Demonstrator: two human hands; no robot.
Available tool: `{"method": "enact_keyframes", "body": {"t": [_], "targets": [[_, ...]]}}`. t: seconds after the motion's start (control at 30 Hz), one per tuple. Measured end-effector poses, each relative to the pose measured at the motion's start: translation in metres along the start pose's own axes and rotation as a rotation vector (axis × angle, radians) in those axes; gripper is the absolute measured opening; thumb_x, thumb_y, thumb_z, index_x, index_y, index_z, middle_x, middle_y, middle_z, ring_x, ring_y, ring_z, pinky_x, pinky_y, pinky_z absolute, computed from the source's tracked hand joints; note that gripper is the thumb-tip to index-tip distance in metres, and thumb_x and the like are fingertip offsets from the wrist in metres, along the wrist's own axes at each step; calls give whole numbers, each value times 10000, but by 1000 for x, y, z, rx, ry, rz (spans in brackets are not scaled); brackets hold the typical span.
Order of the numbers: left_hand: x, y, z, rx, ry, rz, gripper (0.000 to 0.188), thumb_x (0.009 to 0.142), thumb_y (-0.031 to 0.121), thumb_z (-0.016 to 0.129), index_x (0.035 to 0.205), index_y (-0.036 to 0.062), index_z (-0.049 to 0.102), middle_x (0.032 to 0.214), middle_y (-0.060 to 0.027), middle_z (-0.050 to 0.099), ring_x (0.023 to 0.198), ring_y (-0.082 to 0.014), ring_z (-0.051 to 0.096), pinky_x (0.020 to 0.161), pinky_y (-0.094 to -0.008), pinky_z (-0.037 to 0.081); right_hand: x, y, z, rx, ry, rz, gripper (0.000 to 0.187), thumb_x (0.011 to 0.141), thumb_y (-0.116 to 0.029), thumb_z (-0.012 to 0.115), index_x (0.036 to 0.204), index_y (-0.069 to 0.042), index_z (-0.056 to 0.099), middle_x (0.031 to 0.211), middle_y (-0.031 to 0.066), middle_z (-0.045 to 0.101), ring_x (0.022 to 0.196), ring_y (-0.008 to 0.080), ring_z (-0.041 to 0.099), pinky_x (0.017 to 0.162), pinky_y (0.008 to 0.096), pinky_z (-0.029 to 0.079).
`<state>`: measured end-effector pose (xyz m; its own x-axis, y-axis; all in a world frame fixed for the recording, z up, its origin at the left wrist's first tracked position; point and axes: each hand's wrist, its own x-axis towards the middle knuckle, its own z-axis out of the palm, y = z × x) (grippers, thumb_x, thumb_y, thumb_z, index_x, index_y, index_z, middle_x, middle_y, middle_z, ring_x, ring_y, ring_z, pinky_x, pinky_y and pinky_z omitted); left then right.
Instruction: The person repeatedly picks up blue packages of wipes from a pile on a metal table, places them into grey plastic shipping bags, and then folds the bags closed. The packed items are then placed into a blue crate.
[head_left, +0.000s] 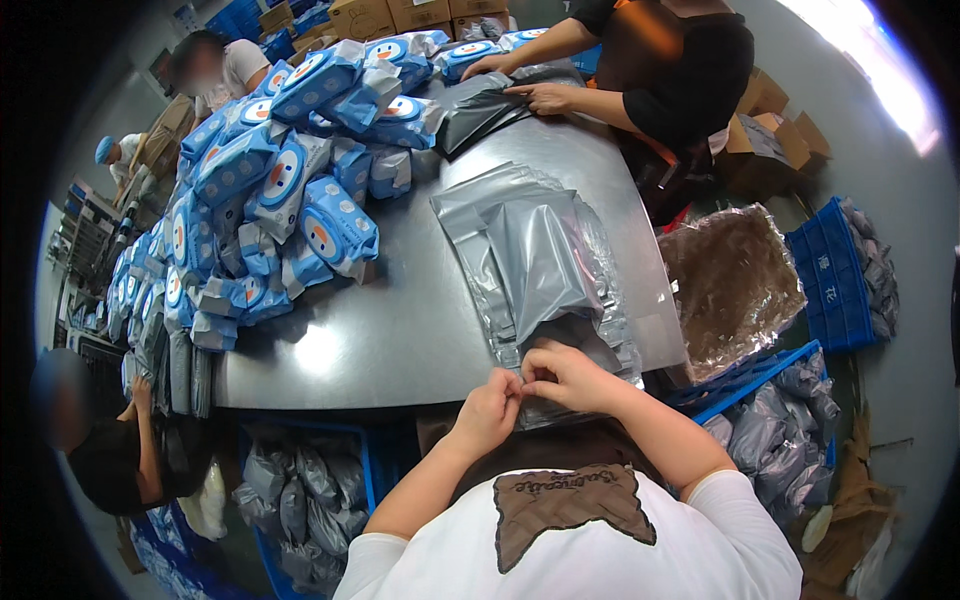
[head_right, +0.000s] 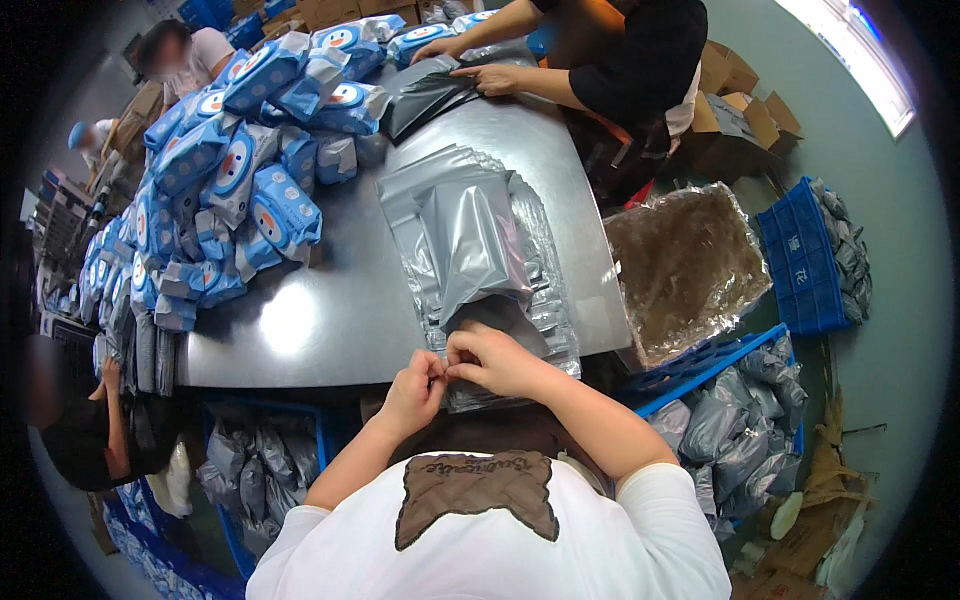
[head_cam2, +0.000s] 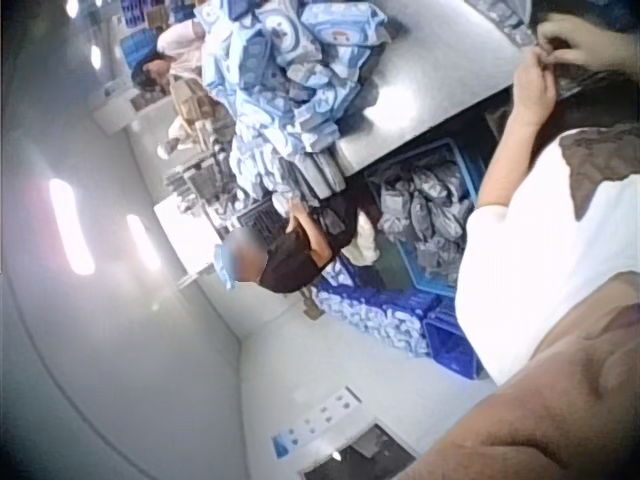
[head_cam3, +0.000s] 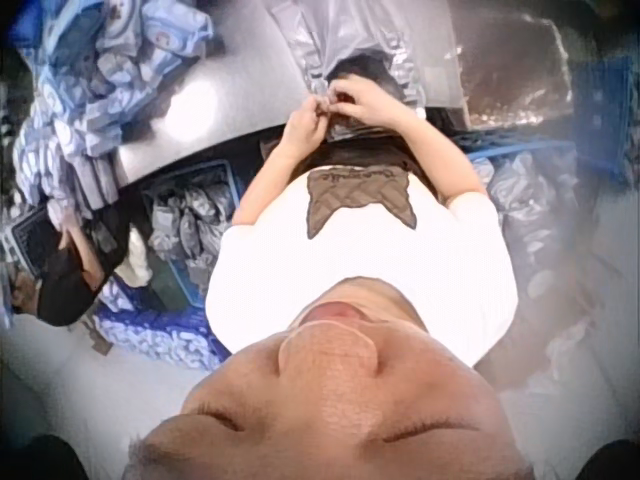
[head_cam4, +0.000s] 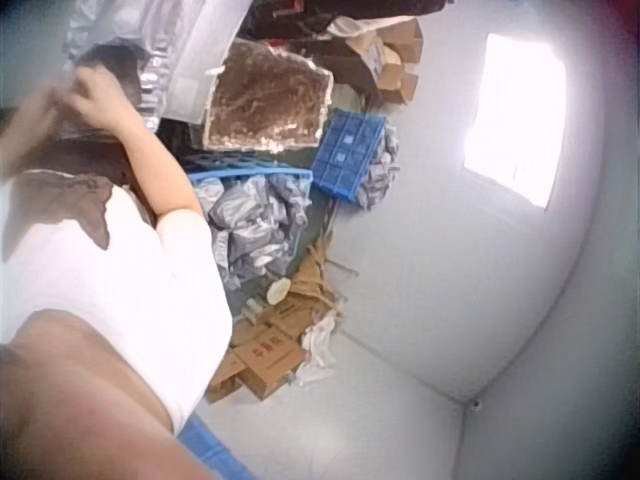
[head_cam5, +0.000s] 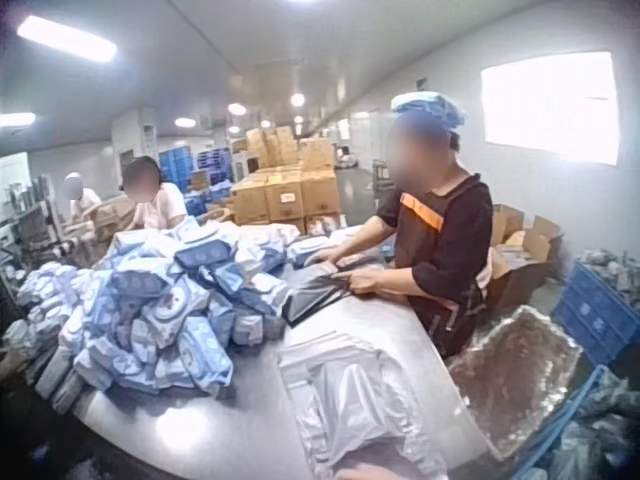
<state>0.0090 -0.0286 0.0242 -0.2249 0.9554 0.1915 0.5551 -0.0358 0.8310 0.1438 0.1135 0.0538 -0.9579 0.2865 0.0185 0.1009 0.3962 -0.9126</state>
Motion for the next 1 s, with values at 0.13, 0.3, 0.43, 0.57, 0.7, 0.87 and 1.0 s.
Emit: {"method": "enact_keyframes", "body": {"t": [0.13,0.3,0.43,0.57,0.7,0.87,1.0], "targets": [[-11,-10,8,-357,-31,-203,204,898,-58,527,914,42,350,749,-46,498,768,-153,637,665,-256,510,-33,-4,-49,221,-338,-66,199,813,-134,677,791,-36,505,755,55,477,716,163,485,638,306,401],[-25,-3,2,-830,-44,-378,239,887,-89,489,953,57,311,804,-65,536,921,-219,667,692,-292,542,-186,179,-197,196,693,529,228,799,-157,678,984,-60,586,910,87,621,737,188,598,682,331,479],[-23,-3,-33,-59,-41,-233,322,767,-89,507,1019,35,351,865,-137,653,810,-257,686,646,-333,544,-134,105,-186,-955,617,1127,378,730,-164,718,1090,-84,633,1154,92,637,1067,286,594,997,491,347],[46,11,-45,529,81,427,596,662,-3,681,1191,68,416,1159,-154,562,1135,-332,526,947,-420,434,-70,54,-121,-806,519,-98,349,758,-107,643,1106,-128,638,1279,143,530,1198,323,483,1015,390,392],[79,-3,-51,657,-163,822,432,620,56,701,1022,82,546,1172,-95,547,1168,-304,492,980,-421,408,-26,26,-90,-1118,88,-761,217,741,-138,578,950,-191,600,1240,62,542,1206,267,476,1061,422,359],[85,-18,-54,353,-234,689,162,646,92,642,790,63,574,955,-56,606,1004,-245,583,842,-375,492,-25,50,-97,-598,119,-414,129,794,-143,622,891,-74,572,968,42,623,957,258,599,865,341,477],[73,-22,-23,-241,306,-13,223,872,126,585,710,-16,528,644,-113,529,646,-197,553,594,-319,431,-12,43,-77,364,398,217,243,874,-208,643,772,-7,553,722,24,583,714,104,565,636,295,448]]}}
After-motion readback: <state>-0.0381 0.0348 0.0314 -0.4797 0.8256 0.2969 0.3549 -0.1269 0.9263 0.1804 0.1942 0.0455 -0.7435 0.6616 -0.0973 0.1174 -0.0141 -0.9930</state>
